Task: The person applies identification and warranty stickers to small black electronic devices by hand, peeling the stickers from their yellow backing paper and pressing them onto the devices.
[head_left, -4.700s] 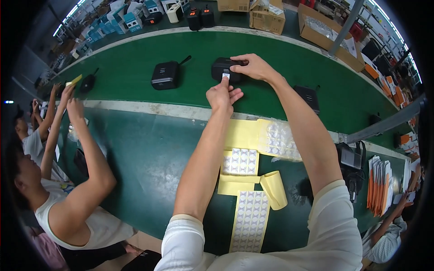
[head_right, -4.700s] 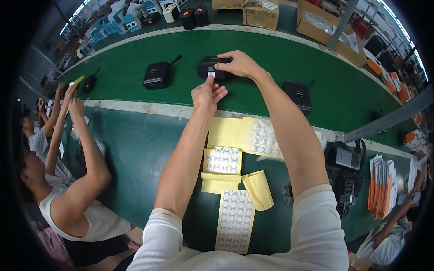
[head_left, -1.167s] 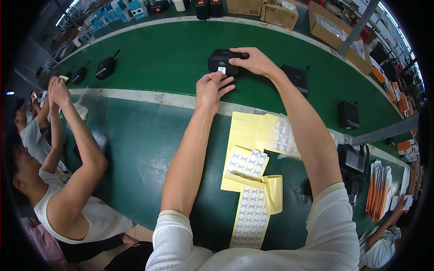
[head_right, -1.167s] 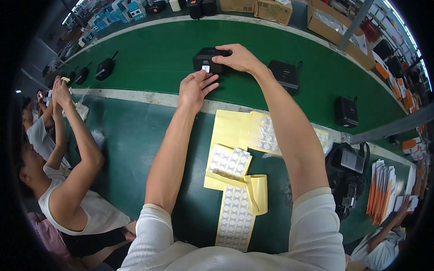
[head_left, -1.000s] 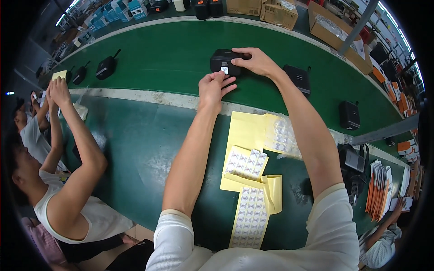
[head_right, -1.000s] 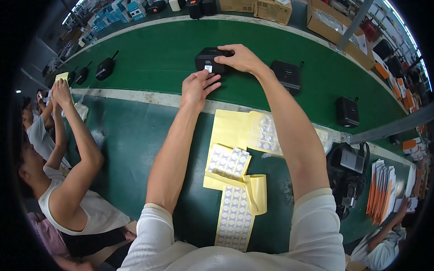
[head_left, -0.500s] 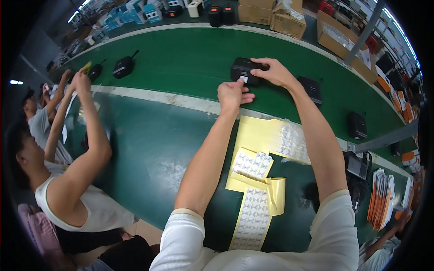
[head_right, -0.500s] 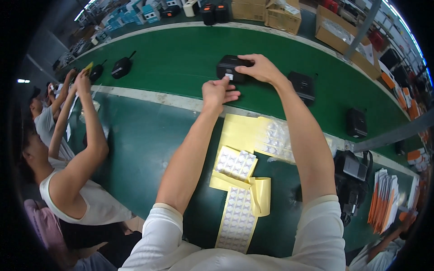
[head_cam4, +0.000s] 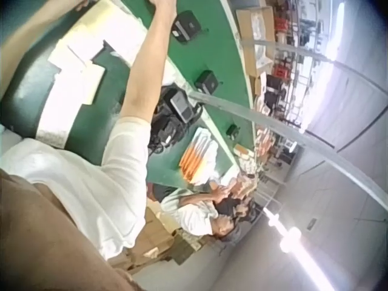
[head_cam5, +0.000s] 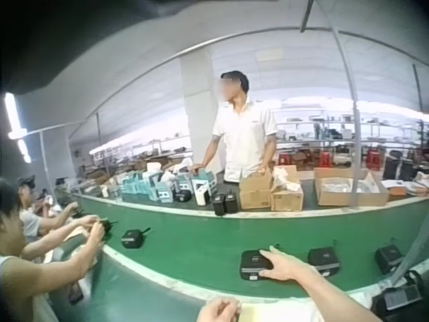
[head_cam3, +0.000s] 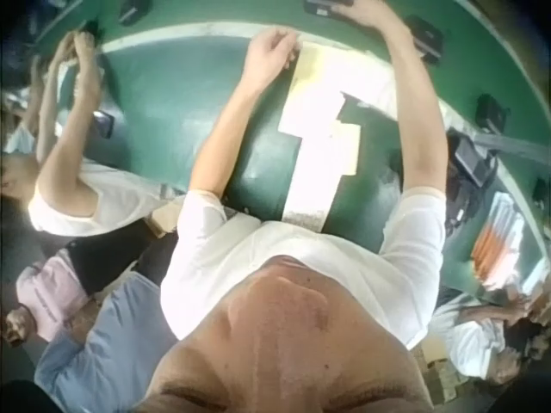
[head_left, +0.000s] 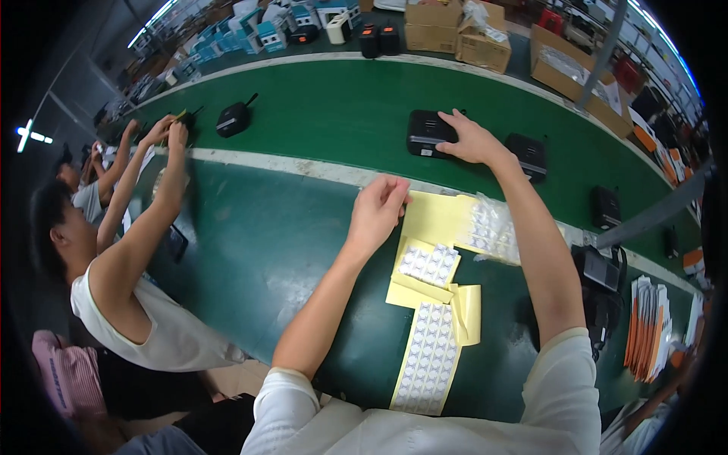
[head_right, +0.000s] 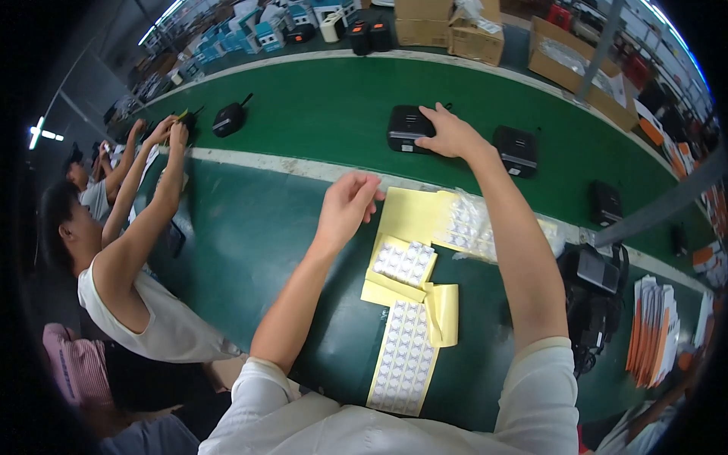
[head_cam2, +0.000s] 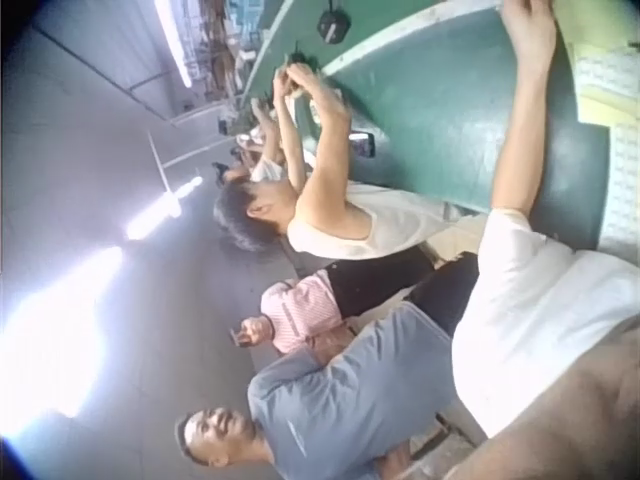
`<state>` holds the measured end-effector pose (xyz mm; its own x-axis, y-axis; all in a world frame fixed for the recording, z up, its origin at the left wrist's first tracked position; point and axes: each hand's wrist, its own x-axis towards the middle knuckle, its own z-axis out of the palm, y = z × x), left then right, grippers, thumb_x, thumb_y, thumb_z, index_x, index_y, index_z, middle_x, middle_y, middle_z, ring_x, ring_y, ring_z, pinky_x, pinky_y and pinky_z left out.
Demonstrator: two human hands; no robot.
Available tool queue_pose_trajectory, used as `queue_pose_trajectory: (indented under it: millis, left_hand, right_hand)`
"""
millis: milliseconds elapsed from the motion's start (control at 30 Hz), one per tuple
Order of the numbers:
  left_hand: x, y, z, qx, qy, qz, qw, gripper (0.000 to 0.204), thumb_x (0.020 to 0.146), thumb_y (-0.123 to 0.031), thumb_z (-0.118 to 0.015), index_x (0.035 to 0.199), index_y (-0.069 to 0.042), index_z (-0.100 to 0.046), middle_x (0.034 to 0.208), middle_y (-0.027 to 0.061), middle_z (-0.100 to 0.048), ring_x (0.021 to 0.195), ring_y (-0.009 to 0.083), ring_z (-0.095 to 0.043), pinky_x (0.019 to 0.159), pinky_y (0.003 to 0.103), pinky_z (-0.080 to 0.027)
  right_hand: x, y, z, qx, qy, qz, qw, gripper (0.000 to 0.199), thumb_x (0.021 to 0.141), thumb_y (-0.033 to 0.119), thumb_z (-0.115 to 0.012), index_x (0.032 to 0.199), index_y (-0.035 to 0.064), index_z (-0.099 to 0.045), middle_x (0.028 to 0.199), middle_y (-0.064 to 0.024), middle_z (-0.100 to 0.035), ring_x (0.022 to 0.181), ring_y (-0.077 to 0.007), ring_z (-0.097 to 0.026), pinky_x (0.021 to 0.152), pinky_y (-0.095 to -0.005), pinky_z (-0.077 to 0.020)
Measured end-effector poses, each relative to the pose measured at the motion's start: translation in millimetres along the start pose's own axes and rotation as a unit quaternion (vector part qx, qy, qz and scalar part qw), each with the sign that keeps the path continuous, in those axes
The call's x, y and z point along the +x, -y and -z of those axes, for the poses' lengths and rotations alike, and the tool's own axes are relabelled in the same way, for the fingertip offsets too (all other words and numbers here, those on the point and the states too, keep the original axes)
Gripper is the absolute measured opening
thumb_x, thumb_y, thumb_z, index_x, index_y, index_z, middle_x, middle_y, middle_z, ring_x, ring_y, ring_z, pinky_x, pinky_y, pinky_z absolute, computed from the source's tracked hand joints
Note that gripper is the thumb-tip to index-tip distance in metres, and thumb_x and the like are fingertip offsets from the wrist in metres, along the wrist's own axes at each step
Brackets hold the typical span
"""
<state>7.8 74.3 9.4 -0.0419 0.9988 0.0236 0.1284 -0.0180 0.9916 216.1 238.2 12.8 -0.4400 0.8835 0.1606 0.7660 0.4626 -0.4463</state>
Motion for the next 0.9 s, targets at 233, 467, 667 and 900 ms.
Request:
queue_pose_trajectory:
  millis: [233,467,667,900]
  left_hand:
    - [-64,11,-3,0.297,0.113,-0.227,0.921,0.036,0.082,-0.011,-0.070,0.117,-0.001,-0.063,0.123,0.0174,-0.056,0.122,0.0351,-0.047,0.102,0.042,-0.040]
    - [-66,21,-2,0.334,0.104,-0.239,0.906,0.025,0.079,-0.009,-0.072,0.101,0.000,-0.063,0.109,0.0157,-0.058,0.110,0.0335,-0.052,0.093,0.040,-0.044]
    - [-65,17,10,0.258,0.042,-0.193,0.946,0.016,0.080,-0.009,-0.072,0.088,0.000,-0.062,0.088,0.0122,-0.061,0.085,0.0285,-0.056,0.075,0.037,-0.046]
    - [-65,24,20,0.233,0.002,-0.171,0.957,0.012,0.081,-0.007,-0.068,0.087,0.001,-0.063,0.088,0.0136,-0.062,0.086,0.0293,-0.058,0.076,0.036,-0.047]
  right_hand:
    - [-42,63,21,0.086,-0.133,0.057,0.986,0.019,0.088,0.018,-0.062,0.097,0.0023,-0.065,0.100,-0.0161,-0.064,0.096,-0.0332,-0.062,0.085,-0.0397,-0.0489]
    - [-105,90,-11,0.233,-0.062,0.066,0.968,0.018,0.087,0.018,-0.067,0.089,0.0000,-0.064,0.081,-0.0134,-0.064,0.075,-0.0233,-0.064,0.069,-0.0334,-0.0503]
    - [-142,83,-31,0.316,0.111,0.018,0.942,0.038,0.087,0.030,-0.071,0.111,0.0021,-0.062,0.097,-0.0121,-0.069,0.083,-0.0196,-0.066,0.077,-0.0312,-0.0517]
    - [-149,83,-38,0.239,0.140,0.008,0.961,0.041,0.084,0.040,-0.070,0.101,0.0029,-0.063,0.077,-0.0130,-0.063,0.070,-0.0247,-0.059,0.062,-0.0370,-0.0456]
